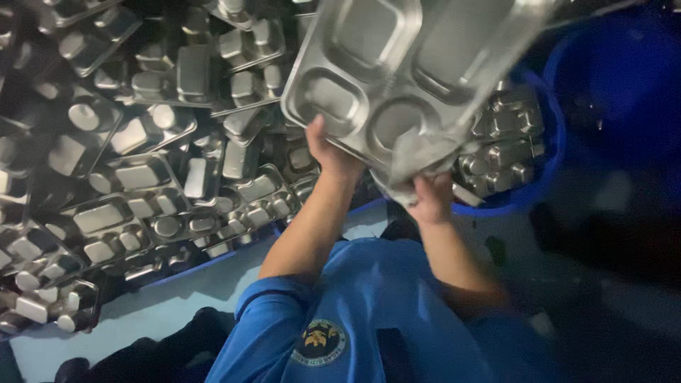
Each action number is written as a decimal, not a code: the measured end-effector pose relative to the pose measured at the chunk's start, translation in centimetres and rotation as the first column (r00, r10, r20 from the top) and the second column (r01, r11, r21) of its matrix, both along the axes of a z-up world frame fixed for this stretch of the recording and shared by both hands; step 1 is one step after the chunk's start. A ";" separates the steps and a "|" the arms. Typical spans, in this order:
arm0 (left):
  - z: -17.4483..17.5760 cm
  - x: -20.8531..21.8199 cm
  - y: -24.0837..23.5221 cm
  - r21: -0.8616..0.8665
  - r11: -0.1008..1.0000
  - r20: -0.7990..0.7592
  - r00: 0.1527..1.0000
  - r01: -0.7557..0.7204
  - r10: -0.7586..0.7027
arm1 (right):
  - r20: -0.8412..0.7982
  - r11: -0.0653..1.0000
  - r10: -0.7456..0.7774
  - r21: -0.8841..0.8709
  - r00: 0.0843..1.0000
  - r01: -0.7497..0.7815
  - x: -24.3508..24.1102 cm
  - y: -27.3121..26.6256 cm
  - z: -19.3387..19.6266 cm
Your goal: The person repeatedly picks up stainless steel compartmentalized trays from a blue crate, wipes them with a cloth, and places them into a stack. The person handles the trays one at a time, wiping both sides before stacking.
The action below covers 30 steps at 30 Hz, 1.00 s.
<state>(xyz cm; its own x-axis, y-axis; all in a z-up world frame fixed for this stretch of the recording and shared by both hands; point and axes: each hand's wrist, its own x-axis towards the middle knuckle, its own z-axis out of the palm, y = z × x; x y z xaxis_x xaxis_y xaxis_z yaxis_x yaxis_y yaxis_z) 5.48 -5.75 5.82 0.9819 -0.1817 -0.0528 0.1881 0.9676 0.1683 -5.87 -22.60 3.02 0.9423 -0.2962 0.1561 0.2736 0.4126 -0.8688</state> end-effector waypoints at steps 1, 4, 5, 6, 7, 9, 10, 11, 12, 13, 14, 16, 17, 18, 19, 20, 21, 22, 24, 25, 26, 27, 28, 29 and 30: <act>0.0 -0.4 -0.6 0.034 0.999 -0.009 0.999 0.039 -0.039 | -0.016 0.988 -0.110 -0.107 0.994 0.108 0.6 0.3 -0.7; 1.2 -0.2 -0.7 0.178 0.973 0.154 0.972 0.148 -0.177 | -0.160 0.935 -0.016 0.346 0.987 0.071 3.7 -3.7 0.1; 1.9 0.1 0.0 0.240 0.956 0.231 0.947 0.167 -0.223 | -0.170 0.968 0.032 0.250 0.985 0.012 4.7 -5.9 1.1; 2.4 0.4 0.9 0.218 0.961 0.306 0.924 0.169 -0.232 | -0.178 0.987 0.068 0.152 0.982 -0.041 5.3 -8.2 2.0; 3.0 0.9 2.0 0.196 0.965 0.379 0.894 0.174 -0.239 | -0.187 0.994 0.103 0.053 0.977 -0.095 6.0 -10.2 2.7; 4.1 1.4 2.2 0.391 0.918 0.357 0.910 0.060 -0.211 | -0.194 0.977 0.202 -0.035 0.960 -0.212 8.8 -13.3 4.4; 4.3 1.0 2.2 0.598 0.801 0.266 0.953 -0.042 -0.148 | -0.200 0.955 0.268 -0.072 0.942 -0.287 10.4 -13.5 4.5; 4.2 0.6 1.8 0.773 0.626 0.181 0.982 -0.105 -0.059 | -0.205 0.965 0.242 0.149 0.948 -0.214 12.4 -12.5 4.1; 3.9 0.6 0.7 0.799 0.574 0.186 0.981 -0.179 0.047 | -0.229 0.924 0.218 0.361 0.949 -0.126 13.9 -10.9 3.4; 3.3 0.6 -0.5 0.823 0.512 0.194 0.969 -0.245 0.152 | -0.267 0.836 0.199 0.549 0.943 -0.021 14.8 -9.5 2.9; 2.5 0.6 -2.0 0.841 0.444 0.207 0.942 -0.310 0.264 | -0.277 0.849 0.155 0.529 0.948 0.015 15.8 -7.9 2.4; 0.8 -0.2 -4.2 0.817 0.427 0.162 0.865 -0.388 0.476 | -0.293 0.870 0.083 0.488 0.953 0.075 15.4 -1.8 0.4; -0.1 -0.9 -4.7 0.806 0.407 0.135 0.804 -0.429 0.579 | -0.282 0.912 0.143 0.411 0.949 -0.015 14.8 -0.2 0.0; -0.8 -1.4 -4.6 0.803 0.349 0.177 0.752 -0.484 0.635 | -0.269 0.935 0.206 0.336 0.941 -0.109 14.0 1.5 -0.3; -1.5 -2.4 -4.3 0.798 0.284 0.220 0.695 -0.532 0.684 | -0.256 0.944 0.272 0.259 0.928 -0.205 13.1 2.8 -0.3; -2.0 -3.9 -3.5 0.783 0.206 0.275 0.624 -0.587 0.731 | -0.286 0.915 0.368 0.278 0.885 -0.291 12.1 3.8 0.0; -2.4 -5.9 -2.6 0.743 0.231 0.270 0.597 -0.629 0.756 | -0.315 0.879 0.460 0.296 0.831 -0.374 11.4 4.5 0.4; -2.6 -7.1 -1.7 0.698 0.257 0.266 0.575 -0.669 0.773 | -0.342 0.839 0.537 0.313 0.771 -0.446 11.7 5.2 0.9; -3.0 -9.7 0.7 0.577 0.279 0.266 0.499 -0.768 0.824 | -0.266 0.743 0.665 0.335 0.698 -0.580 12.0 7.2 1.5; -3.4 -11.4 2.1 0.500 0.269 0.268 0.443 -0.823 0.855 | -0.228 0.689 0.721 0.341 0.654 -0.640 12.1 8.2 1.6; -3.9 -12.6 2.8 0.418 0.251 0.267 0.382 -0.873 0.885 | -0.244 0.666 0.745 0.304 0.620 -0.681 12.3 9.0 1.6; -4.6 -13.8 3.6 0.493 0.227 0.239 0.382 -0.840 0.893 | -0.260 0.641 0.767 0.267 0.586 -0.720 12.5 9.8 1.7; -5.2 -15.2 4.9 0.563 0.198 0.212 0.372 -0.802 0.904 | -0.269 0.605 0.792 0.230 0.548 -0.762 12.5 11.1 1.6; -5.7 -16.6 5.9 0.628 0.174 0.180 0.360 -0.758 0.915 | -0.274 0.573 0.814 0.227 0.512 -0.788 12.2 12.5 1.6; -6.1 -18.0 6.7 0.697 0.065 0.231 0.309 -0.714 0.923 | -0.280 0.536 0.836 0.226 0.473 -0.814 11.7 14.0 1.6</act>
<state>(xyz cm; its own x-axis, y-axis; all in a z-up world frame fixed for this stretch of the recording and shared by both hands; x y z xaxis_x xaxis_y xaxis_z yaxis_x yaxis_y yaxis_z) -12.56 0.97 -0.27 0.4000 0.9143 0.0643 -0.5272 0.1721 0.8321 5.84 -8.59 4.64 0.7391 0.6477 -0.1848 -0.5008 0.3450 -0.7939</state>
